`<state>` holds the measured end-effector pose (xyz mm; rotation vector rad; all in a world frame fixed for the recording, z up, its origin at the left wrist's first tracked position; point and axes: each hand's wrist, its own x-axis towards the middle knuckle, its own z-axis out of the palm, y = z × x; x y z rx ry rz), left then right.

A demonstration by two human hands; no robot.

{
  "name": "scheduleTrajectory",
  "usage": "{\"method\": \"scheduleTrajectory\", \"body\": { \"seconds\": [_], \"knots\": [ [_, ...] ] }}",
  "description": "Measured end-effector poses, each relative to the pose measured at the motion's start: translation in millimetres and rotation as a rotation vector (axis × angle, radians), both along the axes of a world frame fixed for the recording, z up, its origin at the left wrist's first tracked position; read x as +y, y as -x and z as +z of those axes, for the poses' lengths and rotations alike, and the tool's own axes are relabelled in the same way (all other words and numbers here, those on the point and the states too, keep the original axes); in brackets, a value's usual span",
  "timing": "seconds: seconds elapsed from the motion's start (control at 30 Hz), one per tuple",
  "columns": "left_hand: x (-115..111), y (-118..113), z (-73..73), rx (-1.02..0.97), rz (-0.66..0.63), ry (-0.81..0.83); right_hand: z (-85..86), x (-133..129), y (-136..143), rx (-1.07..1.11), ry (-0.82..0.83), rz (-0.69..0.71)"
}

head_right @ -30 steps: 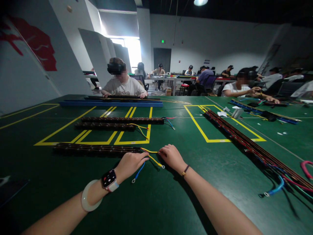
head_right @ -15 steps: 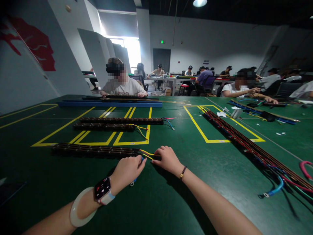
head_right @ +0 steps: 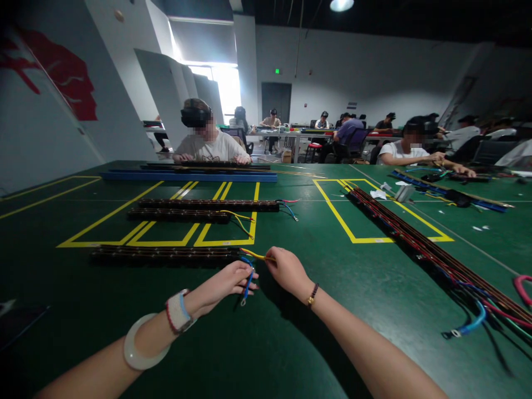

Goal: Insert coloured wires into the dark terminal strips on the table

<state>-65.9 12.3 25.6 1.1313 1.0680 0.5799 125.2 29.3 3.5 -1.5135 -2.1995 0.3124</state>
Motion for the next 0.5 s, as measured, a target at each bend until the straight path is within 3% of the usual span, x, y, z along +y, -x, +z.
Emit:
{"method": "scheduleTrajectory", "body": {
  "seconds": [0.13, 0.3, 0.5],
  "knots": [
    [2.2, 0.5, -0.5, -0.239, -0.017, 0.143, 3.9, -2.5, 4.0, -0.15, -0.076, -0.021],
    [5.2, -3.6, -12.0, -0.256, -0.052, 0.108, 6.4, -16.1, 15.6, -0.475, -0.222, 0.059],
    [5.9, -10.4, -30.4, -0.343, 0.025, 0.096, 2.7, -38.6, 35.7, -0.552, -0.366, 0.169]
  ]
}}
